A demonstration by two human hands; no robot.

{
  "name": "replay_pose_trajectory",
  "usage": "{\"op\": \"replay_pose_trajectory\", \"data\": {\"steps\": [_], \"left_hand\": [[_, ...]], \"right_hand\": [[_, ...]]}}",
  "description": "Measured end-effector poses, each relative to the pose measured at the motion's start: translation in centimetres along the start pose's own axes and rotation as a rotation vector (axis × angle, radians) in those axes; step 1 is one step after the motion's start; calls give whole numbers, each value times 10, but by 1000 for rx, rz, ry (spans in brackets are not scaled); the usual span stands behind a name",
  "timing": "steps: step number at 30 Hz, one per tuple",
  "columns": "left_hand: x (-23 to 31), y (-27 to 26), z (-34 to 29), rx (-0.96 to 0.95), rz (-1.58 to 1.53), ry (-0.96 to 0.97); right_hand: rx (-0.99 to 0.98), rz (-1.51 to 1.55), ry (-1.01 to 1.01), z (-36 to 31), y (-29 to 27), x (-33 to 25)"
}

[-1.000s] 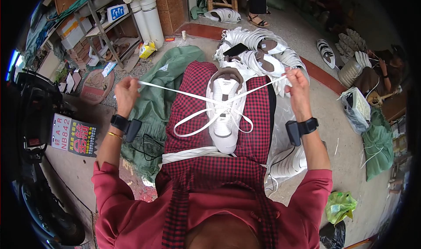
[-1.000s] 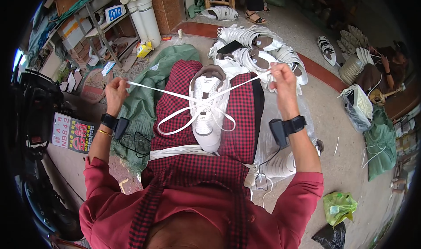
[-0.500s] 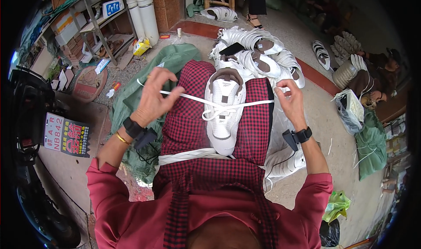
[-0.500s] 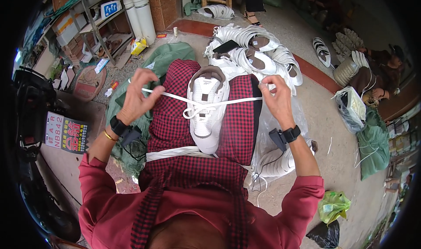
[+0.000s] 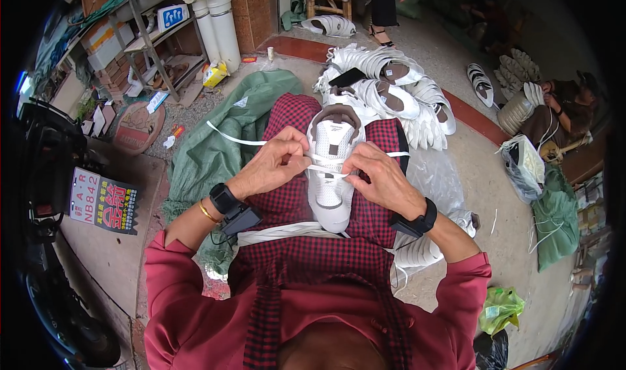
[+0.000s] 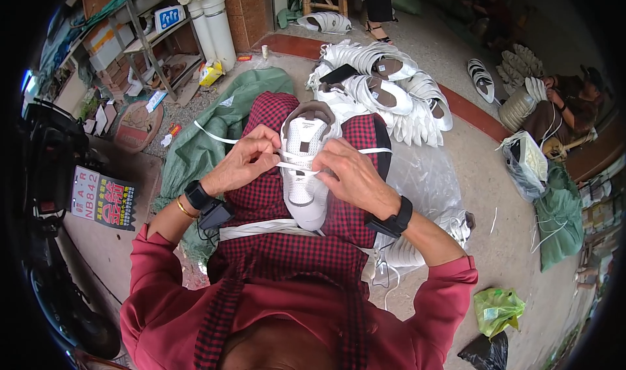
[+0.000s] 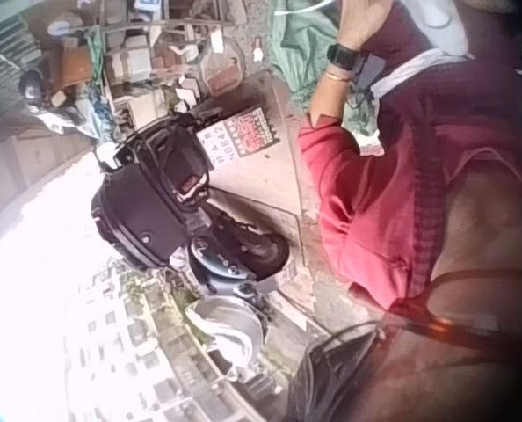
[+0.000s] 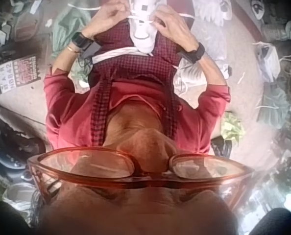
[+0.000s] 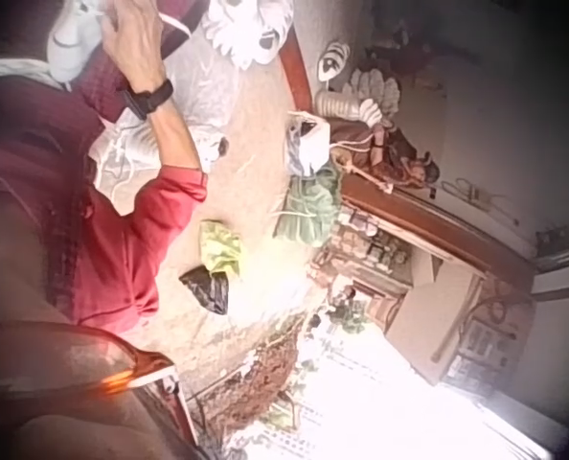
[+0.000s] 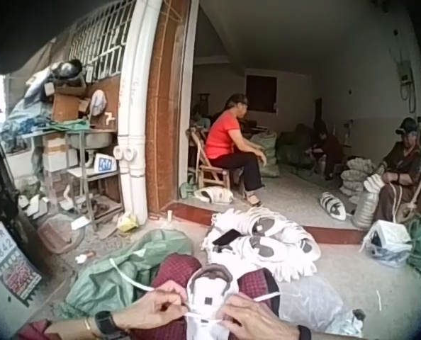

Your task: Lacing white sneakers by hand at a shoe manufacturing site.

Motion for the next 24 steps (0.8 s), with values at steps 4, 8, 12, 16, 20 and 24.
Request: {"op": "replay_pose_trajectory", "data": {"steps": [4, 8, 12, 16, 20, 24], "left_hand": [[-8, -3, 5, 169, 182, 60], [-5, -2, 6, 218, 292, 41], [-6, -4, 4, 210, 297, 75], [-10, -5, 2, 221, 261, 42], [4, -5, 0, 241, 264, 55], [14, -14, -9, 376, 462, 237]], "right_hand": [[-84, 5, -18, 8, -4, 2], [-249, 317, 241, 15, -11, 13], [-251, 155, 70, 13, -2, 0], [-132, -53, -137, 8, 6, -12], [-47, -167, -112, 10, 4, -8], [-54, -164, -34, 8, 11, -1]]}}
Point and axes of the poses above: each hand's wrist, its own z-axis towards the middle knuckle, its own y-axis out of the palm, x = y × z, the point moved 5 cm from there along z, towards the middle knuckle, and after that the axes turned 6 degrees about z, right-handed, at the moved point
